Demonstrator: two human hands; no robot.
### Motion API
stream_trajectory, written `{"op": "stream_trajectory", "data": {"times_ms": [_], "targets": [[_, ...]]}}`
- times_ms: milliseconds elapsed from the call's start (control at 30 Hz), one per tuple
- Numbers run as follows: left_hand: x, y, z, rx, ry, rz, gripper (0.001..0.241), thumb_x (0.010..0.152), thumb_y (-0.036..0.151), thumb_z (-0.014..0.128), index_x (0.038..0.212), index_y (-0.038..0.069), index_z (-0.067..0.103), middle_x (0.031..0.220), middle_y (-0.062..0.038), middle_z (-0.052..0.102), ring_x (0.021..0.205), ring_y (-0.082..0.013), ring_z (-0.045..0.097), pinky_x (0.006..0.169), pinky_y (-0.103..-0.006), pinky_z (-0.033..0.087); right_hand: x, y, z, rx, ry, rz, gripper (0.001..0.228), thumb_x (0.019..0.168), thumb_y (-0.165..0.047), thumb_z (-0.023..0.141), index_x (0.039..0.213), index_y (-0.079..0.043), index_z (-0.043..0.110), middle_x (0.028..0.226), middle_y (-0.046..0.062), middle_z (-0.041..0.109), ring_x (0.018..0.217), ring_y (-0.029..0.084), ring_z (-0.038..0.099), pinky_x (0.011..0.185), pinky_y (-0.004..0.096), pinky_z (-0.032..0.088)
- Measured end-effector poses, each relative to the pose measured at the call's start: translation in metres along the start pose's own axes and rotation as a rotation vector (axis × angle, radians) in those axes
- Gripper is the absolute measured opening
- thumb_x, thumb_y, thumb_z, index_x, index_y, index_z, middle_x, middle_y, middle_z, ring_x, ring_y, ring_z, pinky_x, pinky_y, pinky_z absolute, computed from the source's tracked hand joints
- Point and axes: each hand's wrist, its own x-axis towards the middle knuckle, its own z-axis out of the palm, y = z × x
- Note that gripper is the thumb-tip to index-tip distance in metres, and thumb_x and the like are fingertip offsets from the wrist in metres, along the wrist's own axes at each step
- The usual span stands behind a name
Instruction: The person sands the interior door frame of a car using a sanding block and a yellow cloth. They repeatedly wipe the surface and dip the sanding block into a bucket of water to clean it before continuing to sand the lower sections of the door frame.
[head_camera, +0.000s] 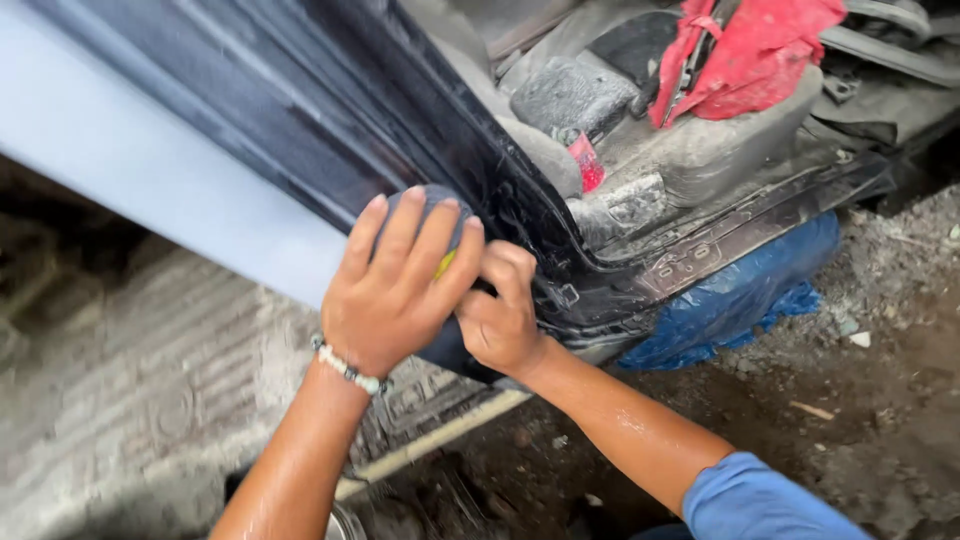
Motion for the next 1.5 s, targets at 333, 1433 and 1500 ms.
{"op": "stream_trajectory", "data": {"times_ms": [333,1433,1500], "targets": [[-0.002,0.031,0.024,-0.099,-0.071,0.09,0.025,0.101,0.023,0.061,0.122,0.011,0.067,0.131,-0.008,0.063,0.133,-0.0267,0.056,0.118,-0.0454,0.038,-0.175,0.033,0.001,-0.272,0.05,0.405,0.023,0.096,-0.004,0.068,0.115,-0.008,0.056,0.131,0.017,0.055,0.118,0.034,0.053,0.105,0.048,0.039],[0.077,0.021,0.033,-0.133,-0.546,0.052,0.013,0.082,0.022,0.068,0.093,0.015,0.069,0.082,-0.004,0.06,0.083,-0.0215,0.059,0.08,-0.0398,0.043,-0.129,0.05,-0.029,-0.078,-0.079,0.8,0.015,0.106,-0.015,0.057,0.117,-0.007,0.062,0.124,0.011,0.063,0.121,0.028,0.057,0.107,0.045,0.039],[0.084,0.005,0.031,-0.247,-0.524,0.068,0.02,0.075,0.027,0.073,0.09,0.015,0.068,0.085,-0.003,0.06,0.085,-0.0211,0.059,0.076,-0.0392,0.042,-0.068,0.048,-0.031,0.056,-0.073,0.754,0.014,0.102,-0.015,0.061,0.113,-0.007,0.065,0.125,0.013,0.066,0.118,0.03,0.056,0.107,0.047,0.034]]}}
